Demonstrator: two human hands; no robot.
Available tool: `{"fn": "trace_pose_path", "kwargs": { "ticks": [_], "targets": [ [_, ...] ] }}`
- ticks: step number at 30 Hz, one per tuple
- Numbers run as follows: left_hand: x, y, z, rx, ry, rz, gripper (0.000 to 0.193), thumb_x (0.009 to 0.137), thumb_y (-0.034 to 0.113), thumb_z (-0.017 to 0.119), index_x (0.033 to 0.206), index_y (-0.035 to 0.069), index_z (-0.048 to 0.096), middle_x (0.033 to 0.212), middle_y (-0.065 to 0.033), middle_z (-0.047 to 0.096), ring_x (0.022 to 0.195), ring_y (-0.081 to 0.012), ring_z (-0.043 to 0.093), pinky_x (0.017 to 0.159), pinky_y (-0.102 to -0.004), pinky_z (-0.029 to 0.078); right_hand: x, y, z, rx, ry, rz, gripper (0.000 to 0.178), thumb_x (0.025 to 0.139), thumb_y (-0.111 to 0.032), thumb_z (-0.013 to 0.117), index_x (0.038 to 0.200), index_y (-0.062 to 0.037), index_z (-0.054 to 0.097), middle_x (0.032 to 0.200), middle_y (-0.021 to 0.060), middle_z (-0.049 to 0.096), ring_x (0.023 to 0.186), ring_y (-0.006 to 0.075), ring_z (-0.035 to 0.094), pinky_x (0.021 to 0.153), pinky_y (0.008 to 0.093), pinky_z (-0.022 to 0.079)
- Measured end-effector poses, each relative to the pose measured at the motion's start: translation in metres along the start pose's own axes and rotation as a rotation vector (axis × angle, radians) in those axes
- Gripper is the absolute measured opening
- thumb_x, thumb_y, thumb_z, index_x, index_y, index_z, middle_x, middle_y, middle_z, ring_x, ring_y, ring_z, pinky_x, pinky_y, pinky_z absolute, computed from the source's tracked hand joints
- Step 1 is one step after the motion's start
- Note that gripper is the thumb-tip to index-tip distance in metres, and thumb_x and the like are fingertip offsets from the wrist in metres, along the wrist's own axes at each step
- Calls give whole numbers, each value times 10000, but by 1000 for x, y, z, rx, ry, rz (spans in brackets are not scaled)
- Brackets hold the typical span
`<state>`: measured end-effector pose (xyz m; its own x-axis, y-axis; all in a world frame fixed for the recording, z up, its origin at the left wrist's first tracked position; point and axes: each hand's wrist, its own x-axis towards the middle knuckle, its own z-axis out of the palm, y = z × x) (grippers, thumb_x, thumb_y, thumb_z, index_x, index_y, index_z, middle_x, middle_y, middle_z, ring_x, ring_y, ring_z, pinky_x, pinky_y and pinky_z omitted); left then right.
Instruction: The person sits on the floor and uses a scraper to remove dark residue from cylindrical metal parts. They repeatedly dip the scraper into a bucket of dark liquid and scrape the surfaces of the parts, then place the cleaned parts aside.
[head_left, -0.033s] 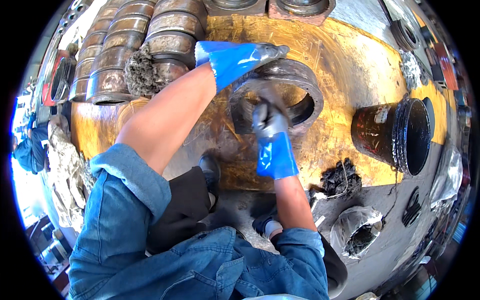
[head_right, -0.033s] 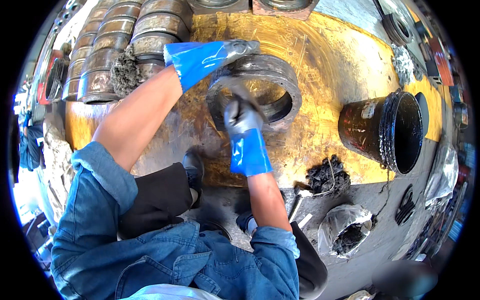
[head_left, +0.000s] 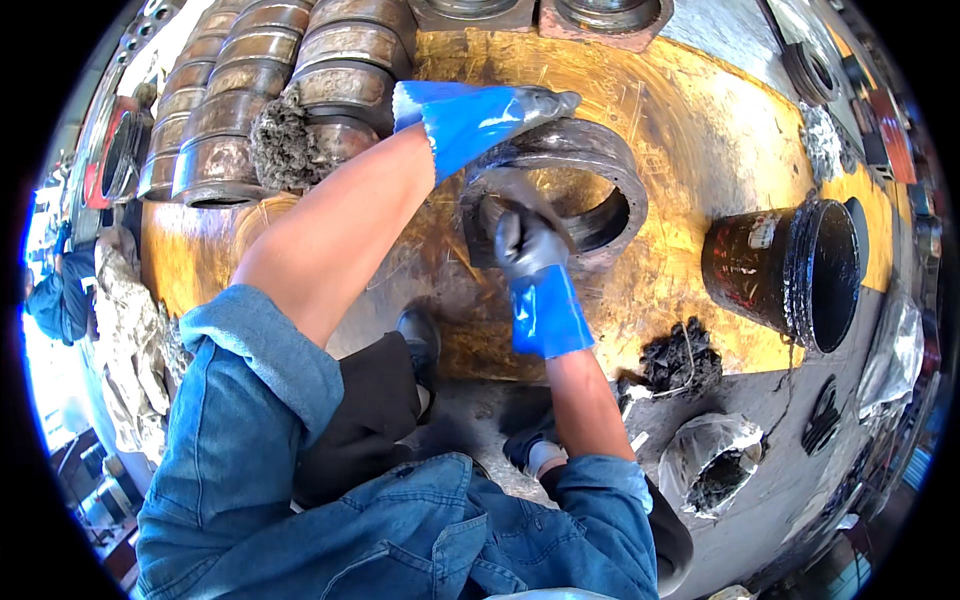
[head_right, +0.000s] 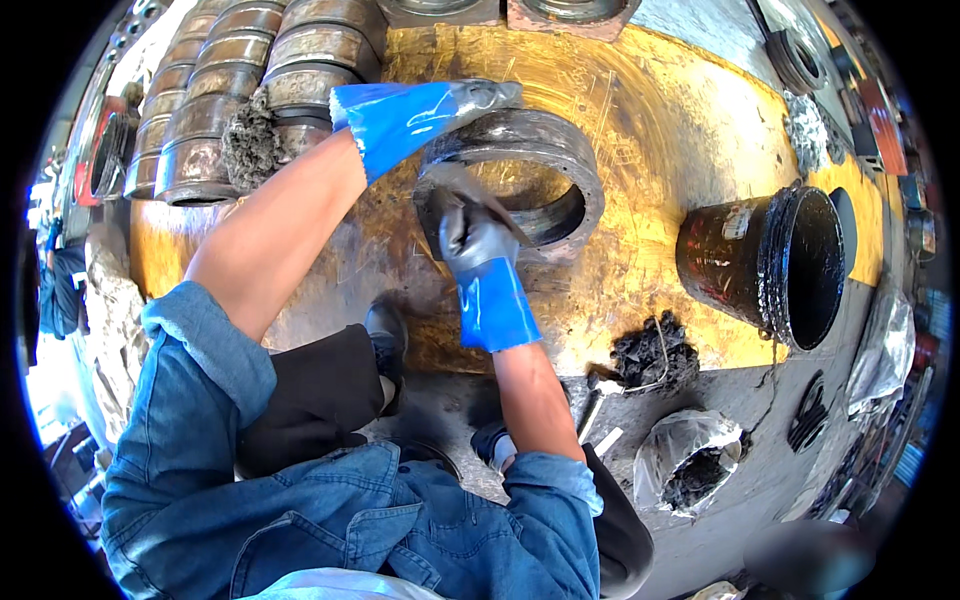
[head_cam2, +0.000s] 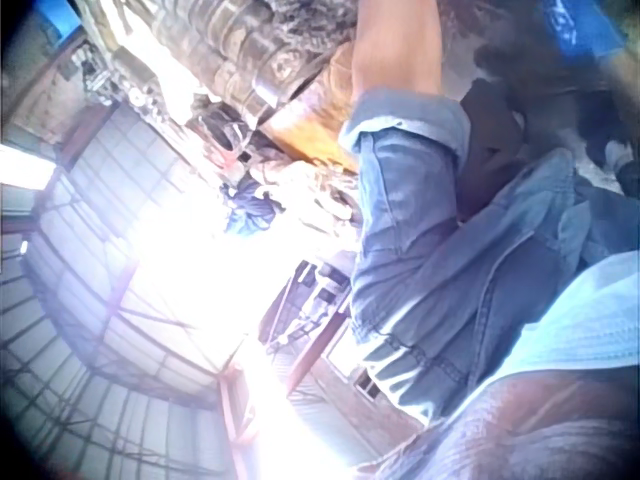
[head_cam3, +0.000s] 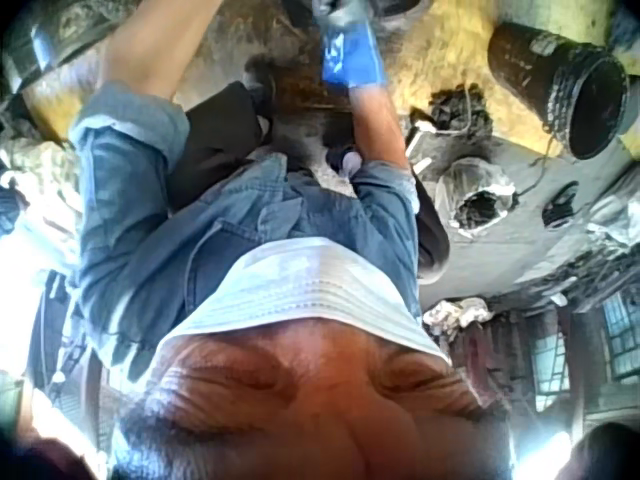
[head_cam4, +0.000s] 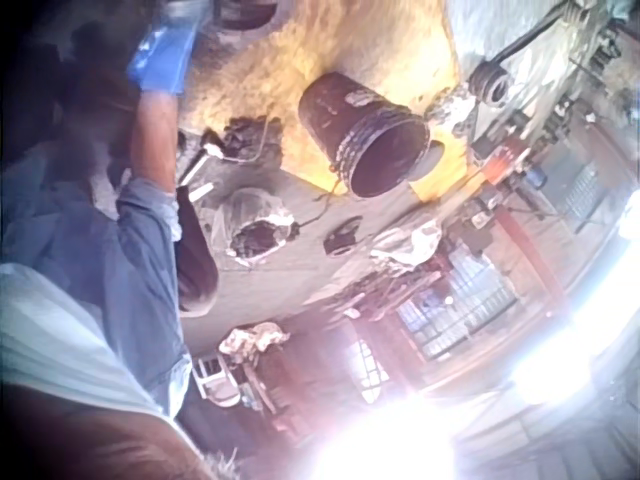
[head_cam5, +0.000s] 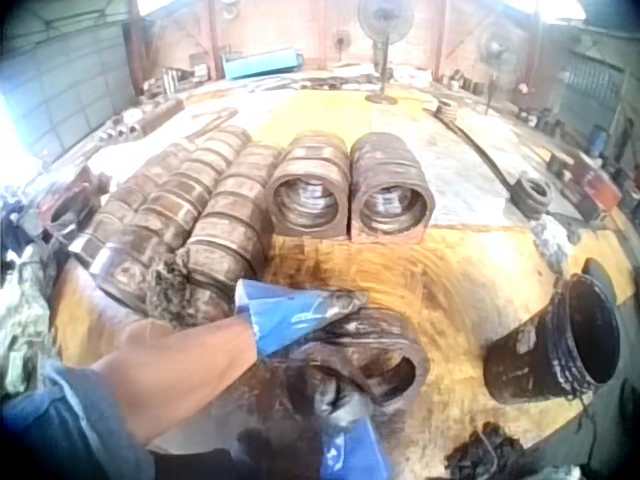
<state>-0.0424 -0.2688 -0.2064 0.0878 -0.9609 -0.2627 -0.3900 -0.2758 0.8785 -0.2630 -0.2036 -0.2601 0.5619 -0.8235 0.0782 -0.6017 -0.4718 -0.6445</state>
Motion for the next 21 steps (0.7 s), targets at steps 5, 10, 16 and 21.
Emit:
{"fn": "trace_pose_path", "kwargs": {
  "ticks": [5, 10, 16, 21],
  "targets": [
    [-3, -6, 4, 77, 31, 36, 644, 1040, 551, 532, 1436, 44, 578, 1432, -155, 600, 1311, -283, 565, 1129, -398, 412, 8, -3, -13, 56, 91, -37, 351, 974, -348, 617, 847, -44, 741, 801, 247, 708, 717, 414, 707, 672, 460, 583],
    [4, -3, 12, 122, 51, 74, 649, 1040, 555, 530, 1437, 44, 577, 1435, -157, 598, 1317, -287, 562, 1132, -399, 409, -3, 5, 11, -258, -178, -247, 367, 913, -411, 620, 831, -74, 741, 855, 212, 725, 800, 421, 709, 747, 516, 574],
    [7, -9, 26, 161, 78, 103, 654, 1039, 559, 528, 1439, 43, 575, 1438, -160, 595, 1323, -291, 558, 1136, -400, 407, 6, 0, 0, -358, -87, -348, 357, 922, -428, 615, 819, -114, 751, 805, 146, 741, 755, 358, 725, 710, 504, 591],
    [1, -10, 22, 182, 108, 97, 659, 1039, 563, 526, 1440, 43, 573, 1441, -163, 593, 1328, -295, 555, 1139, -401, 404, -6, 7, 26, -507, -457, -358, 421, 913, -468, 606, 1167, -159, 739, 1226, 124, 723, 1121, 336, 684, 940, 509, 556]
  ]
}}
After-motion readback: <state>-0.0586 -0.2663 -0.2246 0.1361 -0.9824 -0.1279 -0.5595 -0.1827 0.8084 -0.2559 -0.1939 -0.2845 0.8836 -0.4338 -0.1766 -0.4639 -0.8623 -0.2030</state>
